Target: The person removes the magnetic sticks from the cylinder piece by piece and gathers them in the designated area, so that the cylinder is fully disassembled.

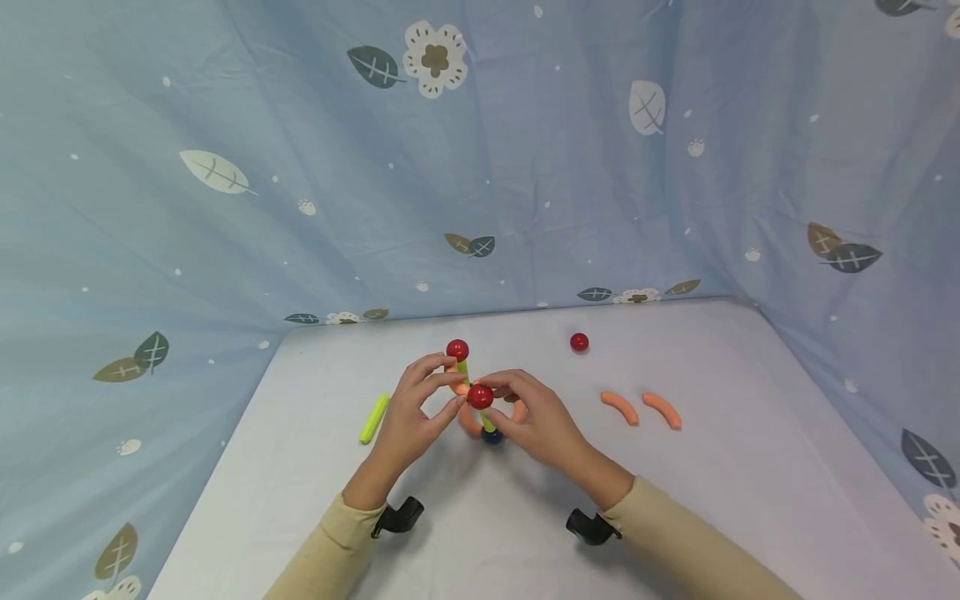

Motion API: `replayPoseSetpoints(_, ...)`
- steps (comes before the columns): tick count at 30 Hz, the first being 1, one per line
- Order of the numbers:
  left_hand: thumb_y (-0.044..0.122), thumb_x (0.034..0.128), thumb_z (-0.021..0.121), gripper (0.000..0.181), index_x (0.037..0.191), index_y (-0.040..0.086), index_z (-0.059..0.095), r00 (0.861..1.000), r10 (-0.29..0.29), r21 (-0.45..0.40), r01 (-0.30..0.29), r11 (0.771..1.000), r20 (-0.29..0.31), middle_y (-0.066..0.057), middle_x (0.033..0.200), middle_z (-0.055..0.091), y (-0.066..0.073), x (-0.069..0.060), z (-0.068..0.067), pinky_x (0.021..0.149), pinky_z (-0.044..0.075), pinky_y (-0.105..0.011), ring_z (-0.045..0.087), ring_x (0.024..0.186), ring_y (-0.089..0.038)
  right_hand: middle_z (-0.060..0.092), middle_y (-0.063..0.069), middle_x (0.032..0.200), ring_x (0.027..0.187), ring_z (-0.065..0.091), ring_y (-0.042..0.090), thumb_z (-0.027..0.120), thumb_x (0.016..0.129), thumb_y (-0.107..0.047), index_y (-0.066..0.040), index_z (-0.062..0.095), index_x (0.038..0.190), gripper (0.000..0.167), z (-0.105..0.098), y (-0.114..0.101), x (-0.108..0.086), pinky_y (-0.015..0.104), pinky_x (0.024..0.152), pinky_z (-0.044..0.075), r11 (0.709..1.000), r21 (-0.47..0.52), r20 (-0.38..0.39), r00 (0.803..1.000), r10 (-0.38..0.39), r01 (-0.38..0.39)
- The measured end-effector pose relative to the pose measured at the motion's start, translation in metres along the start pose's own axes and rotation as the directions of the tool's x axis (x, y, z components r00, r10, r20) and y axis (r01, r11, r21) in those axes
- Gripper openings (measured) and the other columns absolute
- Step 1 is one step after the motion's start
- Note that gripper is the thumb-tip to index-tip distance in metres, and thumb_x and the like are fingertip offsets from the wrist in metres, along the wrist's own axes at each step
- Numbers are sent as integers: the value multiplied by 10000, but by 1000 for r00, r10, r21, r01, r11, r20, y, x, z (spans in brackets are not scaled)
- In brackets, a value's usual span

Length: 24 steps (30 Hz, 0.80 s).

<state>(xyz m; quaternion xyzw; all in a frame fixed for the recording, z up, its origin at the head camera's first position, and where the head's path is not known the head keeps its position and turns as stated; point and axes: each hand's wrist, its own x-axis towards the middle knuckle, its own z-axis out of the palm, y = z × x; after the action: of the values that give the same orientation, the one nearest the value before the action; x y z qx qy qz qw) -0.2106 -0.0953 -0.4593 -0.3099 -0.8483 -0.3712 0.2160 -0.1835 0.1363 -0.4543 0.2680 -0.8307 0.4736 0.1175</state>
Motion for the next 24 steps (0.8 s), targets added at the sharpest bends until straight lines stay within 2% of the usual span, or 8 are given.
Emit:
replayPoseSetpoints(5,188,914,785,222,1132,157,755,1000,18,-3,-18,1000,0,-35,1348,587,-1,0,-1,1114,424,-461,467,1345,-218,660,-66,1236,1038,636,107,795,901,-149,-169,657,1294,417,10,-5,4,382,887,576,999,-34,-7,1000,-5,5)
replayPoseSetpoints(11,142,909,787,222,1129,145,762,999,47,-20,-47,999,10,-52,1337,594,-2,1,-1,1105,437,-429,473,1336,-214,676,-70,1198,1006,643,90,795,901,-157,-170,667,1271,391,12,-7,5,376,873,578,997,-81,-31,1000,-2,-1)
replayPoseSetpoints(17,106,886,804,220,1102,121,765,996,85,-23,-85,996,-2,-74,1296,617,-3,0,0,1091,457,-429,498,1326,-252,681,-80,1169,994,647,93,799,897,-141,-182,668,1273,400,12,-7,6,392,831,585,998,-63,-29,1000,-4,2)
replayPoseSetpoints(24,58,863,812,256,1107,117,759,992,122,-26,-123,992,-17,-41,1222,653,-3,0,1,1127,421,-434,511,1323,-287,672,-96,1207,979,634,87,775,920,-154,-212,668,1285,385,12,-5,5,331,824,569,998,-48,-40,998,-39,37)
